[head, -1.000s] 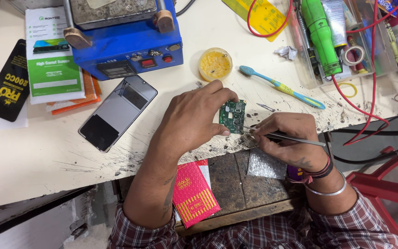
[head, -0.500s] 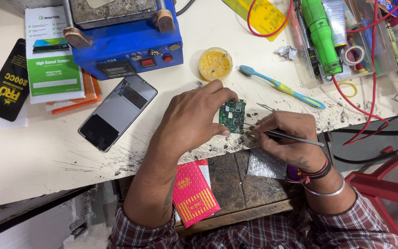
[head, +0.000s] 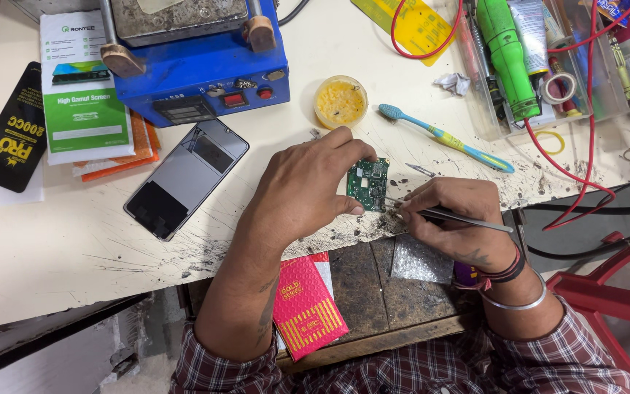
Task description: The person holds a green phone motherboard on the workbench with one hand and uses tweezers with the other hand to work on small components on the board. A detached phone screen lies on the bench beside the board throughout the episode.
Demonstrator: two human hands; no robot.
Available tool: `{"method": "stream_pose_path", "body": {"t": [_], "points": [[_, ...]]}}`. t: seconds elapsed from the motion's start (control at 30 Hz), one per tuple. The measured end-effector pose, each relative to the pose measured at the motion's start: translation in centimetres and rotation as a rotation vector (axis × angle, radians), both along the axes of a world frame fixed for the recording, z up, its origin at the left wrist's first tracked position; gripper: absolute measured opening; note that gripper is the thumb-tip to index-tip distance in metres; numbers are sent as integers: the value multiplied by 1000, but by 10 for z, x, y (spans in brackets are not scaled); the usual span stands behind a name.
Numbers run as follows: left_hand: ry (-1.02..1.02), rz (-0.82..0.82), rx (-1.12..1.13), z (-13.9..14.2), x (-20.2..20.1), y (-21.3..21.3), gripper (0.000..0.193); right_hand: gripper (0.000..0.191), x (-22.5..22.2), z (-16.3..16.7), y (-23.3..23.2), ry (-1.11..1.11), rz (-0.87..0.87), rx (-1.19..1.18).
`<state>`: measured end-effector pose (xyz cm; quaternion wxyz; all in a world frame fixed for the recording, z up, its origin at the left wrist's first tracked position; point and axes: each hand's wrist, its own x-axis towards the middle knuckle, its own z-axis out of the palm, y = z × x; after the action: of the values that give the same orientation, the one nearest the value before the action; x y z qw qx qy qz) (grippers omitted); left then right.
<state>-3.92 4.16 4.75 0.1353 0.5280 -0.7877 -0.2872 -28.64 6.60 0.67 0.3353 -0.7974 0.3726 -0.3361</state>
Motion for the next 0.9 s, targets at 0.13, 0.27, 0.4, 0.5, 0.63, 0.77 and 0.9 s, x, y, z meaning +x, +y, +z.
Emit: {"method": "stream_pose_path", "body": {"t": [0.13,0.27,0.4,0.5,0.63,0.77,0.9], "points": [[5,2,-5,0,1,1,69,9,1,-1,1,-5,-19,-9],[4,12,11,-1,0,0,69,9,2,-1,0,7,-37,-25],[3,6,4,-1,0,0,69,9,1,-1,-1,3,1,-17],[-1,6,5,-1,0,0,69,10,2,-1,1,-3,-42,-27],[4,4,5,0,0,0,69,10,1,-1,0,5,-20,-31],[3,6,13,1,1,1,69,10,1,-1,0,1,-26,-25],[6,6,-2,1,0,0,69,9,2,-1,1,4,-38,-14]]}}
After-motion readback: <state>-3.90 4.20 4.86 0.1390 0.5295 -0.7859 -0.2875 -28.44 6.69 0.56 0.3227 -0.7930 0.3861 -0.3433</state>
